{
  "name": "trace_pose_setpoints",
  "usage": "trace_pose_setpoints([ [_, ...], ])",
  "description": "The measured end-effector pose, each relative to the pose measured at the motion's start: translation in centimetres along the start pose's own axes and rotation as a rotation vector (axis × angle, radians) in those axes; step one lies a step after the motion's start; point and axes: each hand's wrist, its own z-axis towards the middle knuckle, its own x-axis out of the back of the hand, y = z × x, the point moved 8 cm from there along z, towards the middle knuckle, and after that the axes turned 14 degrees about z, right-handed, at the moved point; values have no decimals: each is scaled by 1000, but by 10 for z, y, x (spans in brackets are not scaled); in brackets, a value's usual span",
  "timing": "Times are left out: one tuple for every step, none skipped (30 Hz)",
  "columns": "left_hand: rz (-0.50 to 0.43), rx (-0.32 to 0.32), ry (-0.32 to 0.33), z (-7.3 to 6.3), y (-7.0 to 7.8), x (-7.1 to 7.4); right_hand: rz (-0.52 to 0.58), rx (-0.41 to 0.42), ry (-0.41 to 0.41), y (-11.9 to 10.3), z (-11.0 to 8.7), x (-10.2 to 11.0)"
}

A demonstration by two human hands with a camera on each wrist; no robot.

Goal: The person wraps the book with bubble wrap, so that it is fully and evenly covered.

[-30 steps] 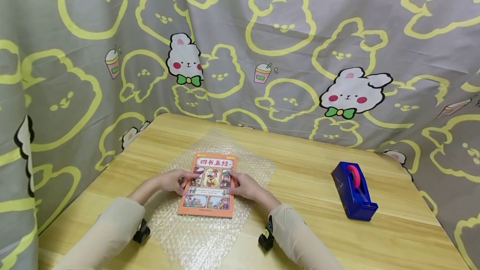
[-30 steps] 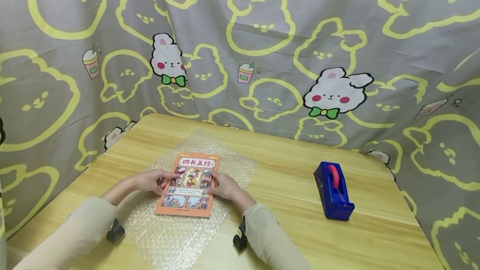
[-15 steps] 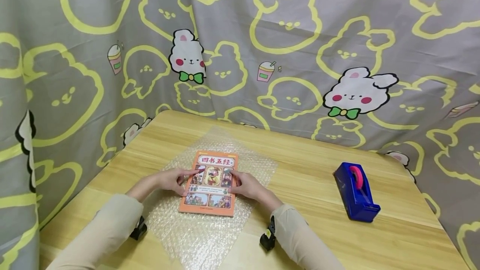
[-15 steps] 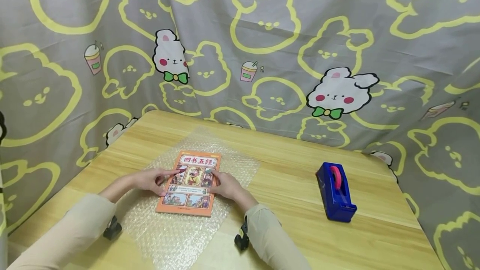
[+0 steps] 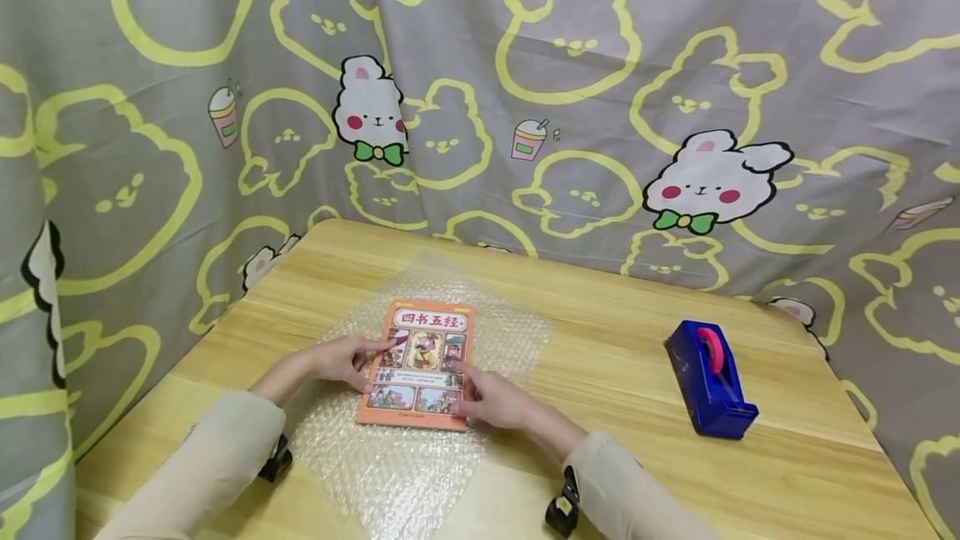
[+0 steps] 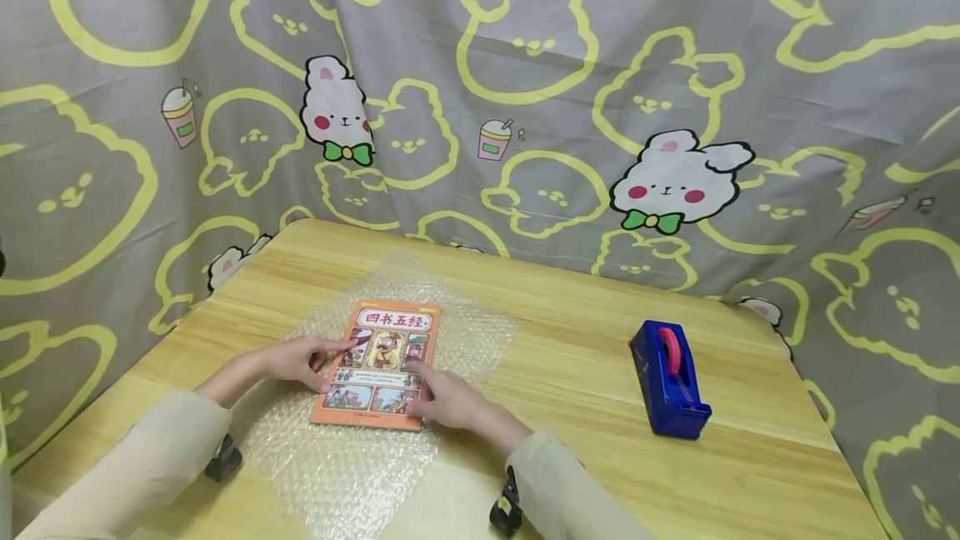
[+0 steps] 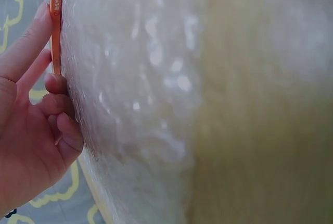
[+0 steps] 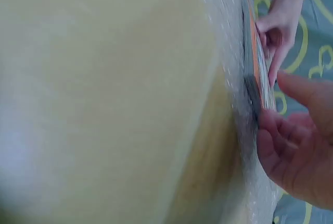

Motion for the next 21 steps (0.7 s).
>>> trace_pose_setpoints([
  [2, -3, -2, 0, 0, 0, 4, 19, -26, -2, -4, -3],
  [5, -4, -6, 1, 1, 0, 13, 33, -55, -4, -9, -7],
  [5, -8, -7, 1, 1, 0, 30, 45, -87, -6, -14, -10],
  [6, -10, -9, 1, 1, 0, 50, 57, -117, -7, -18, -13],
  [4, -11, -10, 1, 2, 1, 78, 68, -145, -8, -22, -15],
  [7, -16, -10, 2, 2, 1, 109, 78, -175, -10, -26, -18],
  [7, -13, -9, 1, 2, 1, 145, 84, -208, -11, -31, -21],
  [6, -14, -8, 0, 2, 1, 182, 85, -241, -11, -35, -23],
  [7, -15, -4, 0, 1, 1, 209, 87, -269, -12, -39, -26],
  [10, -14, -2, 0, 1, 2, 228, 90, -293, -12, -42, -28],
  [8, -17, -1, -1, 1, 2, 237, 95, -312, -13, -46, -30],
  [10, -15, 0, -1, 1, 2, 242, 100, -328, -13, -49, -32],
  [5, -10, 1, -1, 0, 2, 242, 104, -340, -14, -52, -33],
  [3, -10, 1, -1, 0, 3, 241, 107, -348, -14, -54, -34],
  [3, -12, 2, -1, 0, 3, 236, 109, -355, -14, -56, -35],
  [2, -13, 0, 0, 0, 2, 228, 112, -361, -14, -58, -36],
  [1, -21, -2, 0, 1, 2, 227, 114, -368, -14, -60, -37],
  [2, -24, -4, 0, 2, 2, 232, 112, -378, -13, -61, -38],
  [3, -27, -6, 0, 2, 1, 226, 114, -392, -13, -63, -40],
  [4, -29, -7, 0, 2, 1, 220, 118, -408, -13, -64, -42],
  [4, -31, -8, 0, 2, 1, 214, 126, -425, -13, -66, -44],
])
